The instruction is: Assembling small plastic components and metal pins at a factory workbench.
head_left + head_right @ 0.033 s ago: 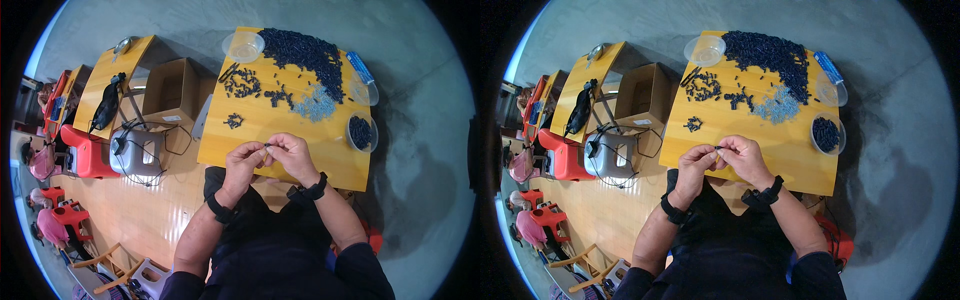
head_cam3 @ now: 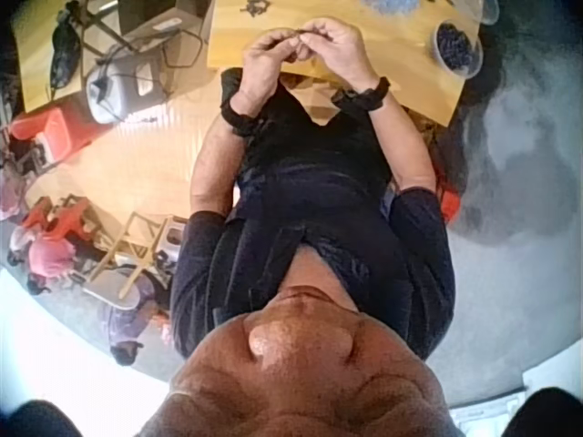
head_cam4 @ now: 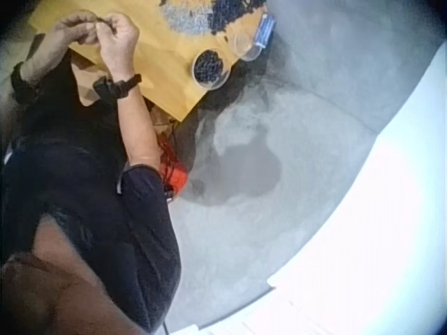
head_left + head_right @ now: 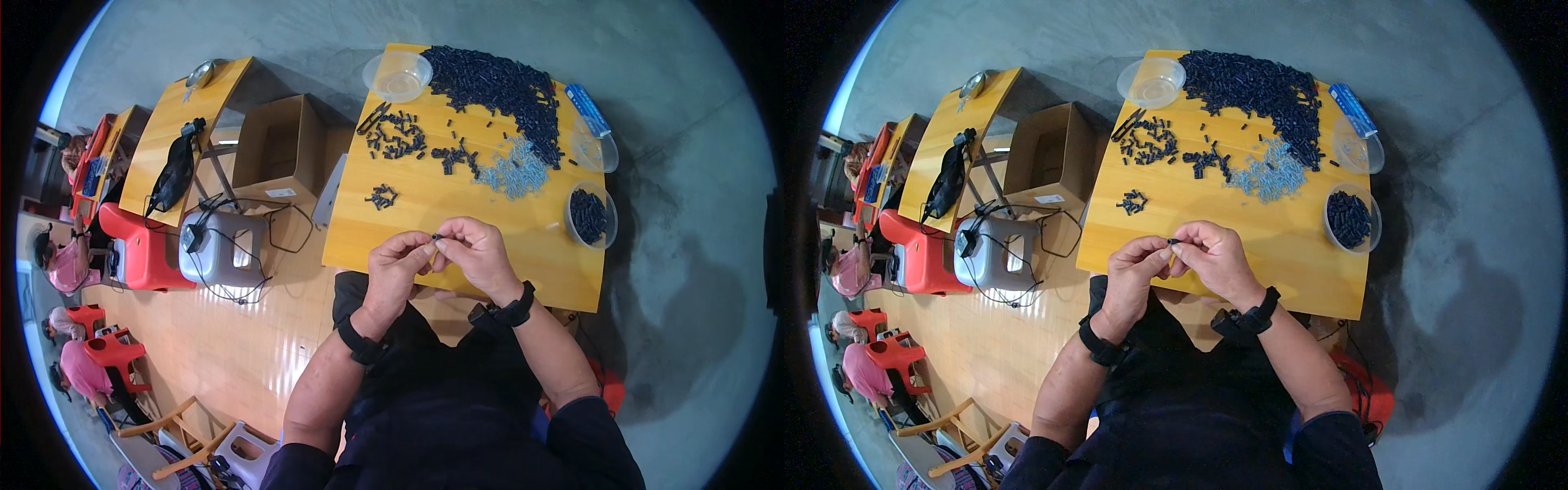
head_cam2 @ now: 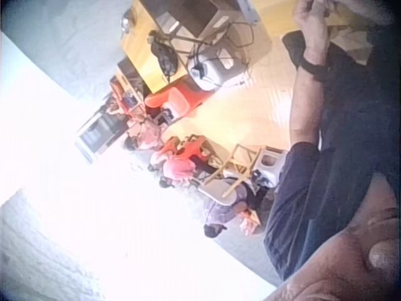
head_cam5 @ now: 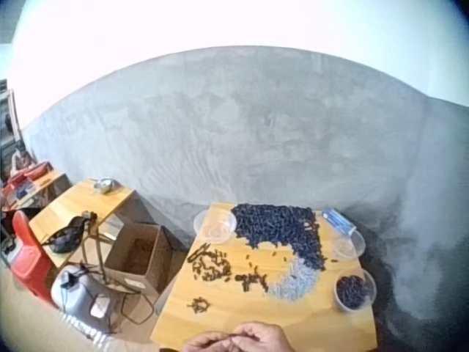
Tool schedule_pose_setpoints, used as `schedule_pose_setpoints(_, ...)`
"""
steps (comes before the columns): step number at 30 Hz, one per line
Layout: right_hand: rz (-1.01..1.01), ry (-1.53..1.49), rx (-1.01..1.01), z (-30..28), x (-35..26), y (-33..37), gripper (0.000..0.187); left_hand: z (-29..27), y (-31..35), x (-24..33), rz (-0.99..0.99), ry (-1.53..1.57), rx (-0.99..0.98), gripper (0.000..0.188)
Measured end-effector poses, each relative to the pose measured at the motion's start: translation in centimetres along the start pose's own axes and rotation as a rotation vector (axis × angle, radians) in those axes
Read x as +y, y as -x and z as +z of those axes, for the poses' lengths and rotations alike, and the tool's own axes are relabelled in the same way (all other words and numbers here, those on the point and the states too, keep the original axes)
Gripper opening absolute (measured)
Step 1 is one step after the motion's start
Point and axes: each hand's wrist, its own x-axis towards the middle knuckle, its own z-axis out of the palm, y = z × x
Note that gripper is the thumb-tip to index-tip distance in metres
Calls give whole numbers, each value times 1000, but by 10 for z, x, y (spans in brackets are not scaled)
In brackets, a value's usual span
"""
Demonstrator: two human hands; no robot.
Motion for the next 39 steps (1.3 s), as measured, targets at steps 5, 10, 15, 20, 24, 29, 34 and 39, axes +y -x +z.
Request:
schedule_pose_setpoints(5, 15, -37, -16, 1, -2, 5, 7, 0, 4, 2, -14, 3, -16, 11)
schedule_pose_setpoints(10, -4, -45, 47, 2, 6, 8, 9, 7, 7, -1, -2, -63, 28, 15)
schedule_pose_setpoints(15, -11, 21, 169, 12, 11, 11, 7, 14, 8, -4, -31, -5, 44, 18)
schedule_pose_setpoints(20, -54, 217, 198, 16, 11, 14, 5, 11, 3, -6, -96, -22, 77, 19)
schedule_pose_setpoints(24, -31, 150, 217, 20, 13, 15, 3, 10, 1, -3, -224, 28, 87, 15)
schedule_pose_setpoints(29, -25, 247, 92, 5, 23, 13, 6, 1, -5, -12, -223, -10, 84, 17)
schedule_pose_setpoints(34, -197, 804, 310, -51, 25, -7, 11, -2, -8, 0, -285, -97, 105, 17)
schedule_pose_setpoints(39, -163, 1128, 314, -97, 24, -25, 13, -10, -10, -11, -297, -110, 29, 16)
